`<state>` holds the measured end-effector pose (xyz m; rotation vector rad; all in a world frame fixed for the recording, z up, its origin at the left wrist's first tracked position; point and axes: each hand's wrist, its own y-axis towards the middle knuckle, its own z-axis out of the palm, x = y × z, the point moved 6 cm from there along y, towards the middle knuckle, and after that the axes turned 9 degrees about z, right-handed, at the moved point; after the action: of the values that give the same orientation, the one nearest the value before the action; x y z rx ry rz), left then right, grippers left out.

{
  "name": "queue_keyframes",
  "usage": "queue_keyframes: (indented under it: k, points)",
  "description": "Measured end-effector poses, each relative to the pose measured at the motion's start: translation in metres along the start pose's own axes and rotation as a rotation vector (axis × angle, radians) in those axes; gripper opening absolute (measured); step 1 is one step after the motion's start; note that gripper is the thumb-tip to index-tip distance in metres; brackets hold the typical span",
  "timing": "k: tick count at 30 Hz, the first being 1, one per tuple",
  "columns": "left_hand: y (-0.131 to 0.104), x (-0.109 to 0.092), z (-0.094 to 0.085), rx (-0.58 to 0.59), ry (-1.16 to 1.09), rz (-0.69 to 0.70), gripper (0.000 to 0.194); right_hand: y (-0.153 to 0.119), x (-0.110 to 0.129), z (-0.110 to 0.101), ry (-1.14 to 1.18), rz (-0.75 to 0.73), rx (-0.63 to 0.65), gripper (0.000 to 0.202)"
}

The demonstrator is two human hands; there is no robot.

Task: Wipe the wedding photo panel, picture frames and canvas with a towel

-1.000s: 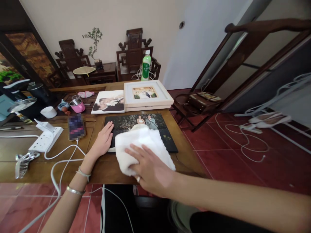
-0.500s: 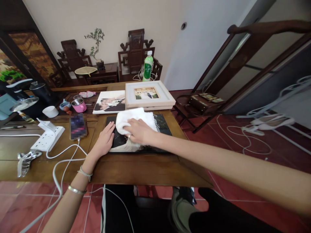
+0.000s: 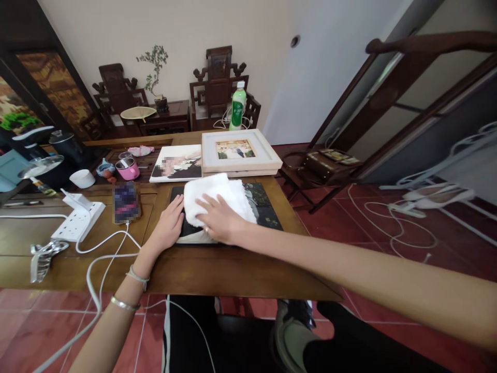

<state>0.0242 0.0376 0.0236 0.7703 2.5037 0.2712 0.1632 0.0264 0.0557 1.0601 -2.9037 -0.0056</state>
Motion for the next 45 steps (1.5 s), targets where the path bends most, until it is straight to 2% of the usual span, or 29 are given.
queue_keyframes:
  k: [7, 10, 12, 16, 24, 27, 29, 32, 35, 38, 41, 45]
  points:
    - [-0.001, 0.003, 0.002, -0.007, -0.001, 0.0, 0.049, -0.078, 0.053, 0.004, 0.023, -0.15, 0.102, 0.034]
    - [-0.002, 0.002, 0.001, -0.005, -0.006, -0.005, 0.049, -0.097, 0.064, 0.004, 0.034, -0.212, 0.099, 0.032]
    - [-0.002, 0.002, 0.0, -0.001, -0.006, -0.011, 0.049, -0.099, 0.064, 0.002, 0.062, -0.224, 0.095, 0.033]
    - [-0.001, 0.002, 0.001, 0.005, 0.007, -0.009, 0.049, -0.08, 0.041, -0.005, 0.114, -0.143, 0.103, 0.034]
    - [-0.001, 0.001, 0.001, -0.004, -0.011, -0.018, 0.049, 0.003, -0.045, -0.019, 0.015, 0.07, -0.029, 0.036]
    - [-0.001, -0.004, -0.005, -0.073, -0.047, -0.008, 0.05, 0.024, -0.055, -0.018, -0.014, 0.123, -0.04, 0.037]
    - [-0.001, -0.011, -0.012, -0.169, -0.077, 0.023, 0.05, 0.029, -0.048, -0.013, -0.027, 0.118, -0.034, 0.04]
    - [-0.003, -0.016, -0.021, -0.271, -0.113, 0.051, 0.052, 0.024, -0.02, -0.003, -0.037, 0.02, -0.03, 0.042]
    - [-0.005, -0.015, -0.023, -0.304, -0.144, 0.034, 0.056, 0.004, 0.016, 0.002, -0.015, -0.155, -0.027, 0.039]
    - [-0.007, -0.013, -0.024, -0.318, -0.162, 0.024, 0.058, -0.026, 0.041, 0.003, 0.015, -0.313, 0.006, 0.037]
    - [-0.008, -0.013, -0.023, -0.317, -0.176, 0.016, 0.062, -0.056, 0.049, 0.0, 0.06, -0.434, 0.046, 0.032]
    - [-0.006, -0.011, -0.017, -0.237, -0.172, -0.023, 0.062, -0.087, 0.038, -0.003, 0.133, -0.489, 0.052, 0.027]
